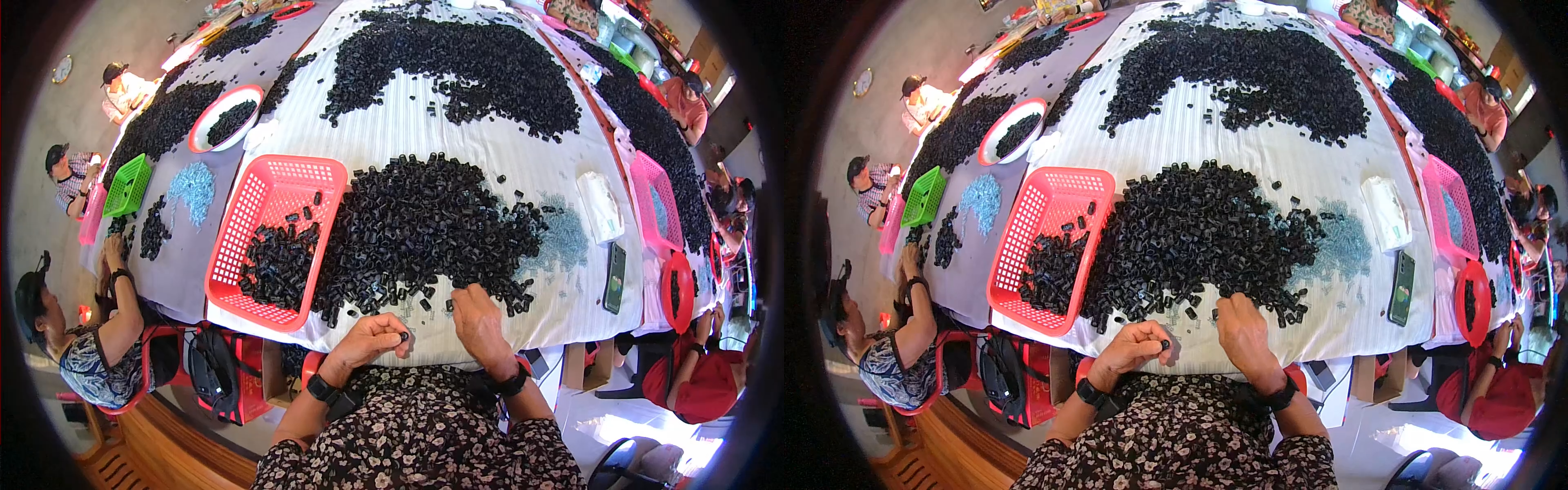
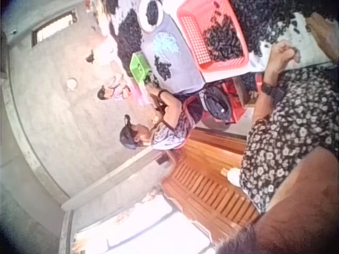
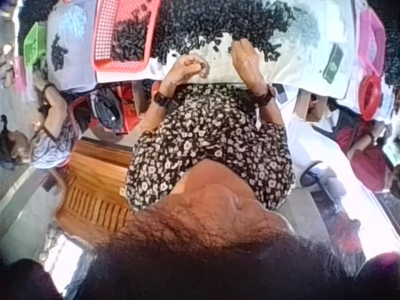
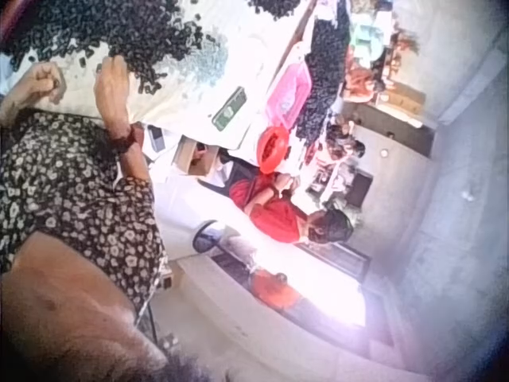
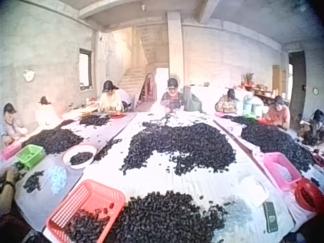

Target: Sorting and inspecting small black rubber or plastic components on a production table.

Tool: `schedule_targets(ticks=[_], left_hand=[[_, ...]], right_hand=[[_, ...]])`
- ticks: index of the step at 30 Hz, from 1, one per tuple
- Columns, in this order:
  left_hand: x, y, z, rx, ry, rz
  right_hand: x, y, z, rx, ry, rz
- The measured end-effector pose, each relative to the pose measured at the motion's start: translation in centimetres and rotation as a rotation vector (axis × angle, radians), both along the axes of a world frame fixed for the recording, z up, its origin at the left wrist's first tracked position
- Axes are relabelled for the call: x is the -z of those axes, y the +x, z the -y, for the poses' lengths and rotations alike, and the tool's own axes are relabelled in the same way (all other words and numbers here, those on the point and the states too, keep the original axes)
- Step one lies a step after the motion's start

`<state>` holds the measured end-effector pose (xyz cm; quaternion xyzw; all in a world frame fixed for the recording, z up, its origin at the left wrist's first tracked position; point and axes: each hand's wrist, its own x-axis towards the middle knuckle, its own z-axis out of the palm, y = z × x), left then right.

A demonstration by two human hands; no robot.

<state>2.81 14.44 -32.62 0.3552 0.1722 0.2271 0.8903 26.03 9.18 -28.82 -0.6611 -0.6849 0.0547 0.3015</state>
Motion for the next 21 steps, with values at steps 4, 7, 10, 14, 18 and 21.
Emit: schedule_targets(ticks=[4,7,10,14,18,21], left_hand=[[0.1,-0.1,0.0,-0.004,-0.020,0.000],[0.4,-0.2,0.1,-0.015,0.005,0.023],[0.2,-0.2,0.0,-0.006,-0.010,-0.007],[0.2,0.0,-0.2,-0.001,-0.012,0.012],[-0.2,0.0,-0.1,-0.013,0.009,0.028],[0.2,-0.3,-0.1,-0.009,0.002,-0.014]], right_hand=[[-1.4,1.3,-0.8,-0.035,0.168,-0.076],[-2.4,2.6,-0.4,0.097,0.111,-0.137],[-1.2,2.3,-0.5,0.035,0.100,0.077],[0.4,0.2,-1.8,-0.050,0.080,0.197],[-0.5,0.2,-2.9,-0.094,0.177,-0.054],[-1.7,1.7,-2.7,-0.018,0.171,-0.066]])
